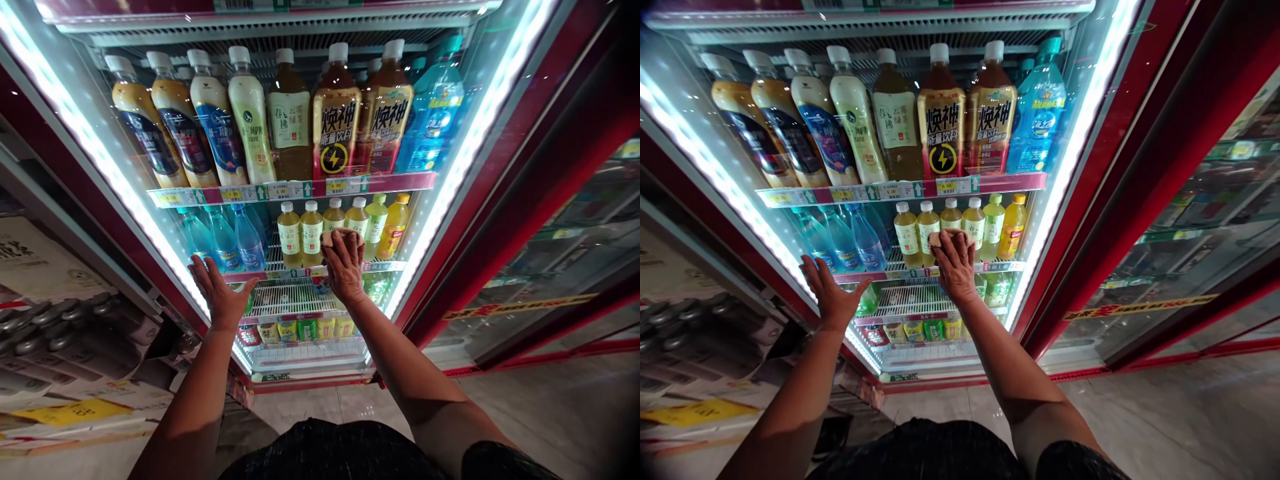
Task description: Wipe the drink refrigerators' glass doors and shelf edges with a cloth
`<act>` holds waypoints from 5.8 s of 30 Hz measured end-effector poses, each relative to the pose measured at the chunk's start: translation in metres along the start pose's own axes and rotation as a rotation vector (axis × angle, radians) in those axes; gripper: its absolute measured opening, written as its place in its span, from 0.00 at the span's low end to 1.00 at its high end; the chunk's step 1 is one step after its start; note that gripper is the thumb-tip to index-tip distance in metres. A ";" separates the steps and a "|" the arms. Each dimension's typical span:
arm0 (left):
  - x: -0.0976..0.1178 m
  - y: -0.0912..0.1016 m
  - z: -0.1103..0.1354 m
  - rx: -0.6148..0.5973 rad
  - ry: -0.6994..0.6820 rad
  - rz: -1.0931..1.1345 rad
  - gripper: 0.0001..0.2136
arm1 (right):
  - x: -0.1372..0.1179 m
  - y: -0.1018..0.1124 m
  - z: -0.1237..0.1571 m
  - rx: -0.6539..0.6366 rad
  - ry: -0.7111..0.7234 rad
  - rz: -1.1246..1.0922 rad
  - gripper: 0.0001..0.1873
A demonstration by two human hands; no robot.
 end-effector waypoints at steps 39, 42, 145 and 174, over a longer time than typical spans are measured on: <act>0.003 -0.003 0.001 0.027 0.098 0.045 0.62 | 0.063 0.034 0.001 0.114 0.049 -0.057 0.34; 0.006 -0.003 0.002 0.033 0.089 0.042 0.61 | 0.076 0.042 -0.005 0.190 -0.017 -0.057 0.32; 0.009 -0.004 -0.008 -0.062 -0.042 0.045 0.45 | 0.047 0.064 -0.089 0.316 -0.023 0.059 0.24; -0.008 0.034 -0.013 0.175 -0.361 -0.032 0.37 | -0.046 0.027 -0.079 0.259 0.119 0.046 0.27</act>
Point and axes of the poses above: each hand's wrist, its own z-axis away from the middle knuckle, its own y-axis out of the back of the hand, x = y × z, the point moved 6 cm from there along -z, towards the middle knuckle, and after that the axes turned 14 degrees about -y, right-handed, at the moved point
